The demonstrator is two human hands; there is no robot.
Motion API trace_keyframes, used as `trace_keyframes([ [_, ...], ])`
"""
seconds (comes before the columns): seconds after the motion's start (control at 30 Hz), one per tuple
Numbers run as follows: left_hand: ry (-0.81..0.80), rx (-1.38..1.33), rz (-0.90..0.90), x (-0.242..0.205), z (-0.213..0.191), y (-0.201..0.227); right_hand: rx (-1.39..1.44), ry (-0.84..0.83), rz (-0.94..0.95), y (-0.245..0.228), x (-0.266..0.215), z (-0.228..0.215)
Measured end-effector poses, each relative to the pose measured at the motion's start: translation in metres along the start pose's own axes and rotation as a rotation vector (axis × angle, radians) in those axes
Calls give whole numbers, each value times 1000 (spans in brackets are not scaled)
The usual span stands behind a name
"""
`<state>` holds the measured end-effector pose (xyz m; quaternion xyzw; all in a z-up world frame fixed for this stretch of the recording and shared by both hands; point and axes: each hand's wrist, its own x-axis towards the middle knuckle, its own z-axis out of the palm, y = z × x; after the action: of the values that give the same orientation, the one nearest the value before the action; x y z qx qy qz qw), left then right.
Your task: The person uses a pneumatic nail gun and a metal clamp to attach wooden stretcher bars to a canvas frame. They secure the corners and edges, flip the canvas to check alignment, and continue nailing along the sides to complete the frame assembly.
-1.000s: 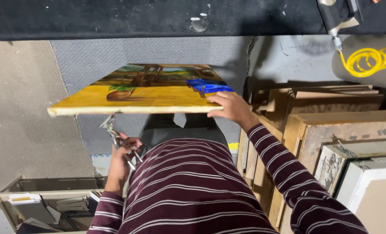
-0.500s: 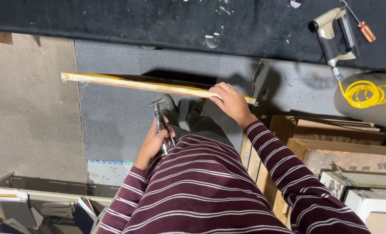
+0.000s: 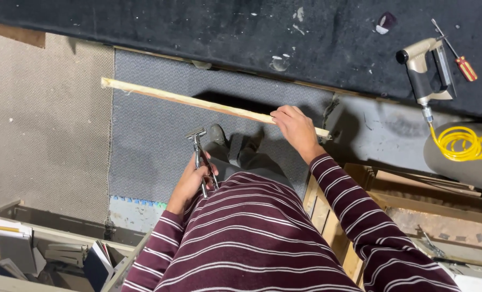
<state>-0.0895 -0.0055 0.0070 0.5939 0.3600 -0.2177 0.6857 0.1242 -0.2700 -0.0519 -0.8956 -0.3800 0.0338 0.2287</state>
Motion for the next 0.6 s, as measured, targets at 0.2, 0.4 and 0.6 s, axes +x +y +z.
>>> trace_keyframes([
  [0.2,31,-85,16,-6,-3,-3,-21,116,-172,-46,25,54],
  [0.4,56,16,-1,2,-14,-3,106,39,-99,-112,58,83],
  [0.6,67,36,-30,5,-25,-3,220,64,-149,-120,70,102],
])
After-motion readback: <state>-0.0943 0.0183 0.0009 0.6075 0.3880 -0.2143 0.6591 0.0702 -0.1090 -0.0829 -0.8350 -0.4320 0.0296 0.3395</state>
